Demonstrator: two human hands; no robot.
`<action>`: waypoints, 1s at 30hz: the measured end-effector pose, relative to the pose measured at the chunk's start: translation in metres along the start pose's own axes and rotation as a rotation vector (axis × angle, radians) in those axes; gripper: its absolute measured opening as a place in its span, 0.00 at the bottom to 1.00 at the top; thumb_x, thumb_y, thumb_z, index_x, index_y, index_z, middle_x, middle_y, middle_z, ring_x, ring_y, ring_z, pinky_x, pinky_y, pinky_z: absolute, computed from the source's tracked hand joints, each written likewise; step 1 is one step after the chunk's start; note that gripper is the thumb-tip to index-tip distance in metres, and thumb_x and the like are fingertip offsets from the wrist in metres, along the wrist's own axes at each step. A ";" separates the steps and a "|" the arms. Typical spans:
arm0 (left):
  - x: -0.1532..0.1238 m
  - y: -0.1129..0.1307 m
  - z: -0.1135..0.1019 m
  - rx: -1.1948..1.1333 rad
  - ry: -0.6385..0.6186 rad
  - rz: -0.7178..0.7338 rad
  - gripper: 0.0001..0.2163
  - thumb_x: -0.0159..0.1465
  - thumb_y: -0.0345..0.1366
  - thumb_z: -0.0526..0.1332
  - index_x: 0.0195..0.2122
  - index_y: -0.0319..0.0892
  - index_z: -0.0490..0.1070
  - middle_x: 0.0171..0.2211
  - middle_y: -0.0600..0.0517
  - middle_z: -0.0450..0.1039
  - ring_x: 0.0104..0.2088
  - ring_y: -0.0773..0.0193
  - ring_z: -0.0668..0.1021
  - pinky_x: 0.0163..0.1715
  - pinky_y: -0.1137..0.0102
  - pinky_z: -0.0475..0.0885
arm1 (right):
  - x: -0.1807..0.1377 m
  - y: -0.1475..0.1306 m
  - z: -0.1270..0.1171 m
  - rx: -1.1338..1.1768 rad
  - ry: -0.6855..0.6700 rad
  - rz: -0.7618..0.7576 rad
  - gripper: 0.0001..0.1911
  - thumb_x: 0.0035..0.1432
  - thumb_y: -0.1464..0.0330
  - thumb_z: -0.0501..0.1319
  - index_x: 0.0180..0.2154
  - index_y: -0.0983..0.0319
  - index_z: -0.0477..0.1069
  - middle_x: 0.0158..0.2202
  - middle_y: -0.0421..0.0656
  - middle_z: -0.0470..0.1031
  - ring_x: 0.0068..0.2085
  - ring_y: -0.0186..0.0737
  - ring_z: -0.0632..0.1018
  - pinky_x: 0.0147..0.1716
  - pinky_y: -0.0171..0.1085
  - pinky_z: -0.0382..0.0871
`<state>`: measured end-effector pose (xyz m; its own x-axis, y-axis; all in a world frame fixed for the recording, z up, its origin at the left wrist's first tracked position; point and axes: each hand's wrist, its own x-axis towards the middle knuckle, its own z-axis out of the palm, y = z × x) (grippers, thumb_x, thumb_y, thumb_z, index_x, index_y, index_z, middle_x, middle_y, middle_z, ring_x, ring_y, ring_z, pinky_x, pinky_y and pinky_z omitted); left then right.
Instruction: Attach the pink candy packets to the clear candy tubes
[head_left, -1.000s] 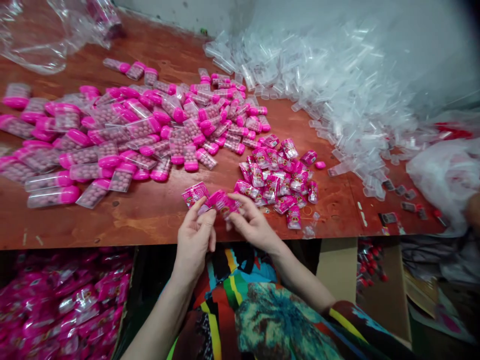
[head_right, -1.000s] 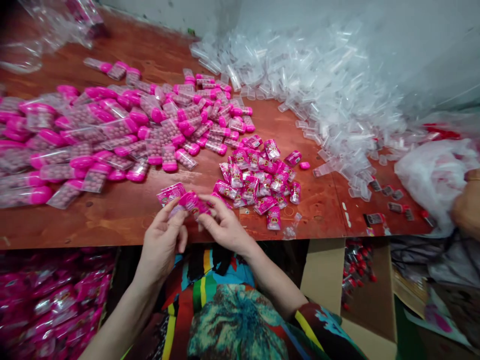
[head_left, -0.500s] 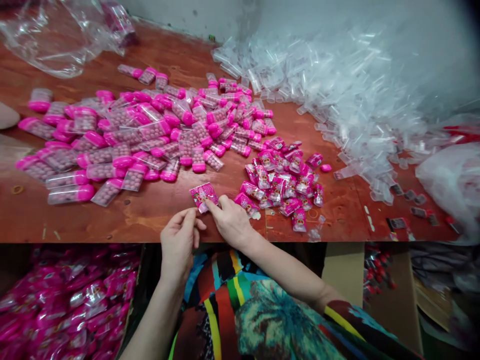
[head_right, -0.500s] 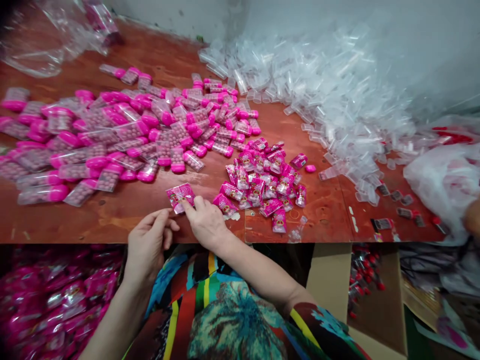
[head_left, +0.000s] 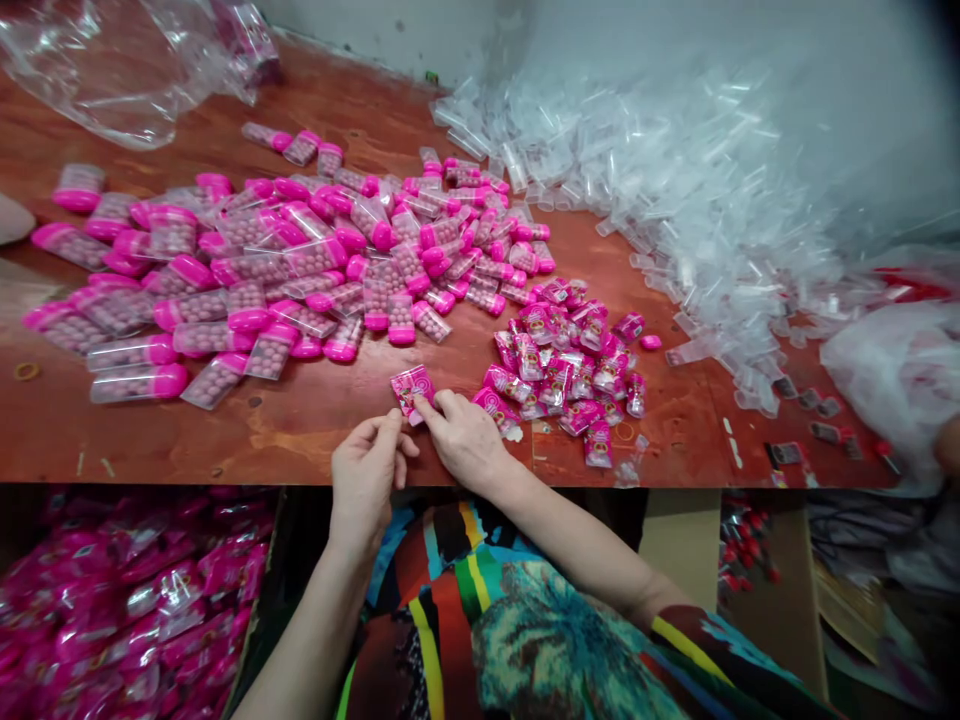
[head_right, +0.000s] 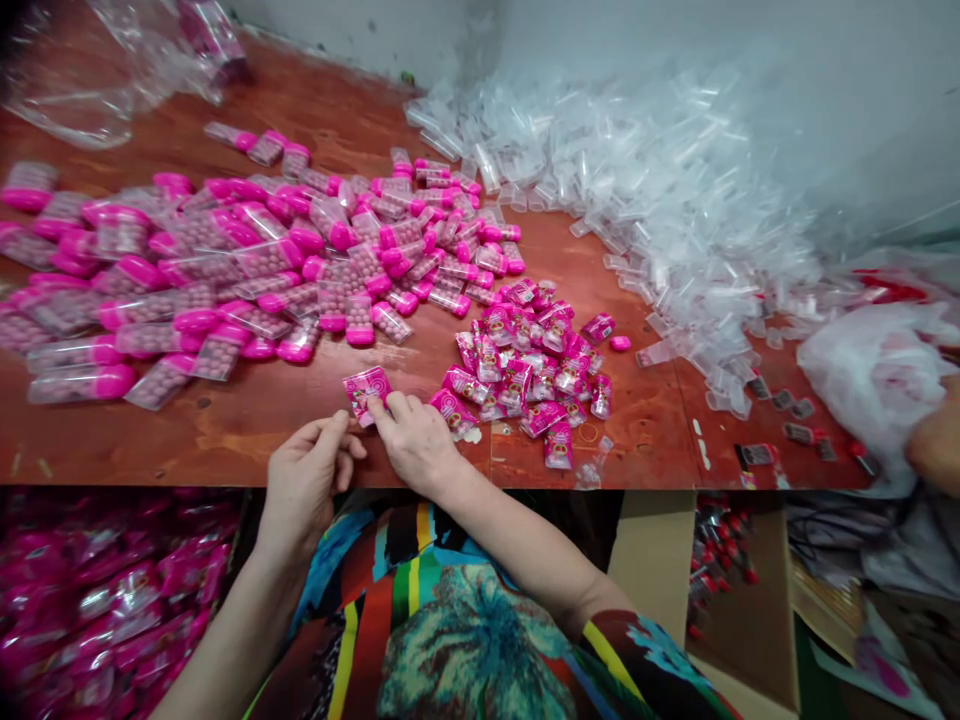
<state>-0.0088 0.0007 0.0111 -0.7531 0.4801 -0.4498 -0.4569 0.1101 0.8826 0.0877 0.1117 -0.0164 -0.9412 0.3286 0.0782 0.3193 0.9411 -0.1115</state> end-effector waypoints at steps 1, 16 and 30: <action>0.000 0.000 0.000 0.000 -0.003 -0.001 0.18 0.59 0.51 0.74 0.30 0.40 0.77 0.21 0.53 0.74 0.12 0.73 0.63 0.13 0.75 0.51 | 0.000 0.001 0.001 0.005 0.014 -0.007 0.19 0.79 0.71 0.56 0.65 0.61 0.75 0.45 0.50 0.77 0.42 0.47 0.78 0.36 0.40 0.75; -0.002 0.009 0.003 0.014 -0.112 -0.125 0.23 0.56 0.56 0.74 0.24 0.42 0.72 0.19 0.52 0.72 0.11 0.71 0.64 0.11 0.74 0.51 | -0.017 0.004 -0.016 0.281 0.169 0.045 0.19 0.76 0.70 0.60 0.63 0.53 0.80 0.42 0.47 0.76 0.40 0.44 0.78 0.39 0.38 0.76; 0.009 0.020 0.020 -0.001 -0.082 0.049 0.24 0.49 0.54 0.80 0.19 0.41 0.73 0.15 0.56 0.62 0.19 0.71 0.61 0.19 0.74 0.54 | 0.029 0.001 -0.023 1.554 0.339 0.393 0.10 0.66 0.63 0.66 0.49 0.56 0.74 0.41 0.44 0.81 0.41 0.46 0.83 0.42 0.44 0.81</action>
<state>-0.0157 0.0244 0.0275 -0.7335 0.5544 -0.3933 -0.4209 0.0839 0.9032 0.0629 0.1236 0.0083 -0.7009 0.7131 -0.0163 -0.0890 -0.1101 -0.9899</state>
